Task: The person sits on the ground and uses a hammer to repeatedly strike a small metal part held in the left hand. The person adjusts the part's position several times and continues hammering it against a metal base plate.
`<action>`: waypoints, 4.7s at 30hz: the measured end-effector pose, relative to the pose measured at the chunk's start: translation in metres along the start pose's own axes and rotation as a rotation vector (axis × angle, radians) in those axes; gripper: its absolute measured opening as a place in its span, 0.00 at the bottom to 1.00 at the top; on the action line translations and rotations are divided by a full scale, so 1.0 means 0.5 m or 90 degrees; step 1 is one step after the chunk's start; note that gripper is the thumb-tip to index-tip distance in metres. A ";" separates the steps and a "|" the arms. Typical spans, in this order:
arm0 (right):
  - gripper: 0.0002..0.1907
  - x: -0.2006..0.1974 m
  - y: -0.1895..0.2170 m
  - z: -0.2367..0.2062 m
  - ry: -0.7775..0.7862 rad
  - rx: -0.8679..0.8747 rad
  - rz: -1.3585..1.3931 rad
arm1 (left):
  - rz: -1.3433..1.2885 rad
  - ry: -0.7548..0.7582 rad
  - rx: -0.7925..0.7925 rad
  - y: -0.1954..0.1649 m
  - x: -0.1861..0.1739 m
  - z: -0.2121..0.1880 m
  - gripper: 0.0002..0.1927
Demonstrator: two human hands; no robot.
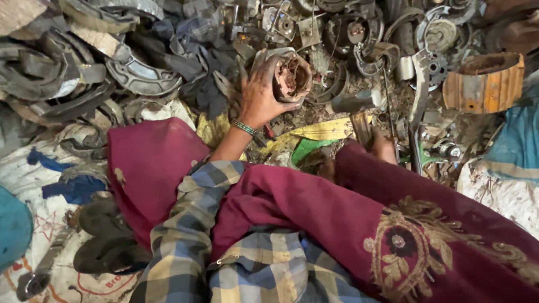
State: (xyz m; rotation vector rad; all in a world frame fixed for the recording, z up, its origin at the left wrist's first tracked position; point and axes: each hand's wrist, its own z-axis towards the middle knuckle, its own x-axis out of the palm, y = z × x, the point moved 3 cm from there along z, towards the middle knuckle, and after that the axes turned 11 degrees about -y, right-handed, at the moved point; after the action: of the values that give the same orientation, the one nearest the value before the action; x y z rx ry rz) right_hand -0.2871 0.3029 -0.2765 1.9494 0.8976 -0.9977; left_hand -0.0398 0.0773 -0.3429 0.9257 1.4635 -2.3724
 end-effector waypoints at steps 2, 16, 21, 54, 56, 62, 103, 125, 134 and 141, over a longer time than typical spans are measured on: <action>0.27 -0.048 0.020 -0.013 -0.220 -0.068 0.042 | 0.017 0.003 -0.010 0.000 0.005 -0.003 0.66; 0.29 -0.035 0.134 0.063 -0.328 -0.186 -0.098 | 0.036 -0.001 0.055 -0.031 0.014 -0.001 0.63; 0.27 -0.065 0.099 -0.007 -0.549 -0.151 0.027 | -0.013 -0.009 -0.001 -0.021 0.016 -0.006 0.65; 0.24 0.041 0.150 0.040 -0.156 -0.119 -0.094 | 0.016 -0.021 0.027 -0.019 -0.044 -0.022 0.60; 0.27 0.026 0.161 0.036 -0.181 -0.113 -0.027 | 0.011 -0.027 0.015 -0.019 -0.047 -0.021 0.59; 0.26 -0.052 0.181 -0.042 -0.130 0.000 0.219 | 0.004 -0.013 -0.007 -0.012 -0.039 -0.010 0.59; 0.25 -0.428 0.215 -0.193 -0.026 -0.081 -0.196 | -0.013 -0.112 0.029 -0.034 -0.019 -0.050 0.61; 0.40 -0.343 0.250 -0.151 0.415 -0.107 -0.487 | -0.056 -0.094 0.021 -0.060 -0.033 -0.075 0.62; 0.38 -0.353 0.267 -0.159 0.350 -0.110 -0.480 | -0.034 -0.100 0.055 -0.067 -0.025 -0.078 0.65; 0.37 -0.342 0.269 -0.147 0.367 -0.119 -0.448 | -0.017 -0.077 0.078 -0.053 0.003 -0.097 0.67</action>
State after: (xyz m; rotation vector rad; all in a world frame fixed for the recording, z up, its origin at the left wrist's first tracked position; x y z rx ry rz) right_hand -0.2277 0.2612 -0.0584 1.8035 2.0195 -0.6612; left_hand -0.0340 0.1320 -0.3396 0.7785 1.3086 -2.5131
